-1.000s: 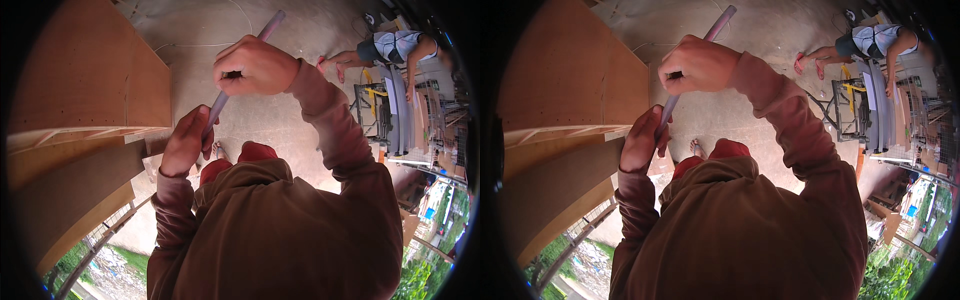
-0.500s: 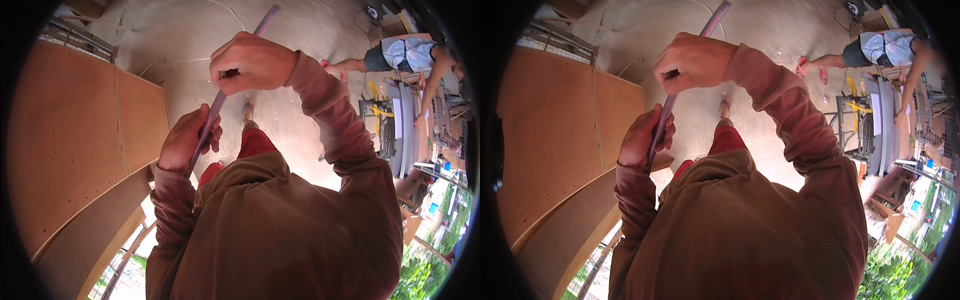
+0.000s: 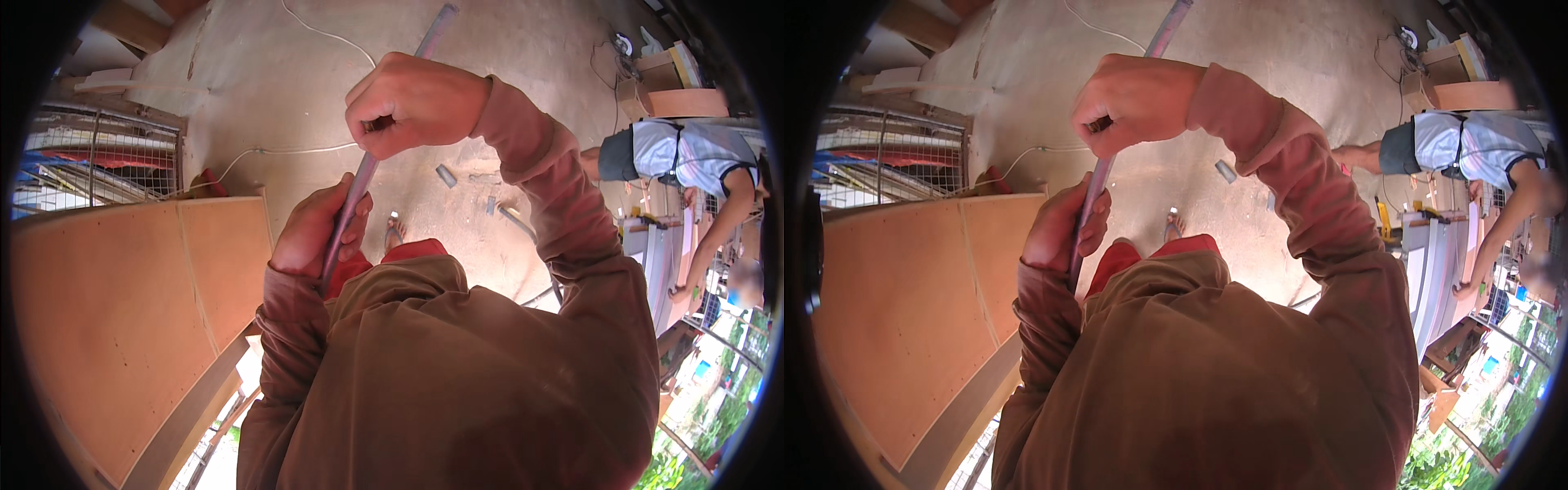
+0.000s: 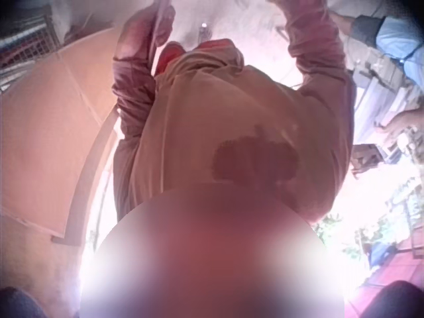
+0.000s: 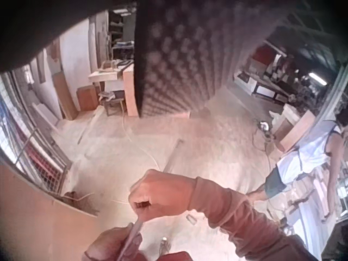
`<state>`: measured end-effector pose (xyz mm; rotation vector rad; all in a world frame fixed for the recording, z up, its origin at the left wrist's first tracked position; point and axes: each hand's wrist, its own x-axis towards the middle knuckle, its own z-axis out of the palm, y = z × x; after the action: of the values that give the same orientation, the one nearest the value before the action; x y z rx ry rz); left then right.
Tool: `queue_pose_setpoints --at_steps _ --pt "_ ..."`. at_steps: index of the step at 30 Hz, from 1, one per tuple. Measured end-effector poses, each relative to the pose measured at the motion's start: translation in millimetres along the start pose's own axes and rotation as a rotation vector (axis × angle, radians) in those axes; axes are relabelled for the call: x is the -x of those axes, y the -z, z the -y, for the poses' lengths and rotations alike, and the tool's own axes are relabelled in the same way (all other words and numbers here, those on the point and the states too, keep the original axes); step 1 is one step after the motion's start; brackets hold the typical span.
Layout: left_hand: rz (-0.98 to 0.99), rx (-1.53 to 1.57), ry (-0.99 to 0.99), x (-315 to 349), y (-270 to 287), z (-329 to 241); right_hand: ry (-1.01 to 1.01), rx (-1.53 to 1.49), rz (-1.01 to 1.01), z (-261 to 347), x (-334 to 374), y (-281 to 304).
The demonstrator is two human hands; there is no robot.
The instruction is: The person walks through a cluttered outdoor area into a workshop, picks up a metal rod, and inserts it through two paint can lids to create a makeshift paint stirrer. They then walk around the workshop holding the assembled rod.
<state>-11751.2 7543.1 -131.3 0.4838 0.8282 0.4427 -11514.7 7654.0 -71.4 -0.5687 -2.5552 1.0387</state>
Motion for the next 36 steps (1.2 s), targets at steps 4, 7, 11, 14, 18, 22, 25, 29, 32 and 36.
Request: queue_pose_setpoints --at_steps 4,7,11,14,18,22,25,29,32,36 --pt "0.018 0.027 0.001 -63.6 -5.7 -42.2 -0.011 -0.021 -0.017 -58.3 1.6 46.4" --pt "-0.014 -0.055 0.025 -112.6 -6.6 -79.3 -0.004 0.001 -0.084 -112.1 -0.1 78.3" --pt "-0.094 -0.18 -0.005 -188.3 -4.3 -144.9 -0.094 -0.046 -0.123 -190.9 -10.5 127.6" --pt "-0.134 -0.268 0.016 -253.1 3.9 -212.5 -0.149 -0.065 -0.164 -252.0 -28.4 180.8" --pt "-0.042 -0.245 0.045 -339.7 15.7 -317.7 -0.171 -0.058 -0.142 -328.3 -62.5 278.2" --pt "0.115 -0.129 0.142 -408.2 10.0 -412.2 -0.384 -0.159 -0.175 -377.1 -80.9 374.0" --pt "0.226 0.008 0.278 -452.9 -8.4 -460.9 -0.381 -0.136 -0.407 -403.8 -75.5 424.2" --pt "0.327 -0.059 0.323 -515.5 -43.2 -511.2 -0.446 -0.062 -0.33 -439.6 -47.5 477.2" --pt "0.301 -0.233 0.29 -565.8 -78.4 -546.0 -0.472 -0.027 -0.332 -472.7 -15.2 516.8" --pt "0.179 -0.514 0.173 -642.3 -142.6 -591.1 -0.462 -0.026 -0.431 -525.1 38.3 579.8"
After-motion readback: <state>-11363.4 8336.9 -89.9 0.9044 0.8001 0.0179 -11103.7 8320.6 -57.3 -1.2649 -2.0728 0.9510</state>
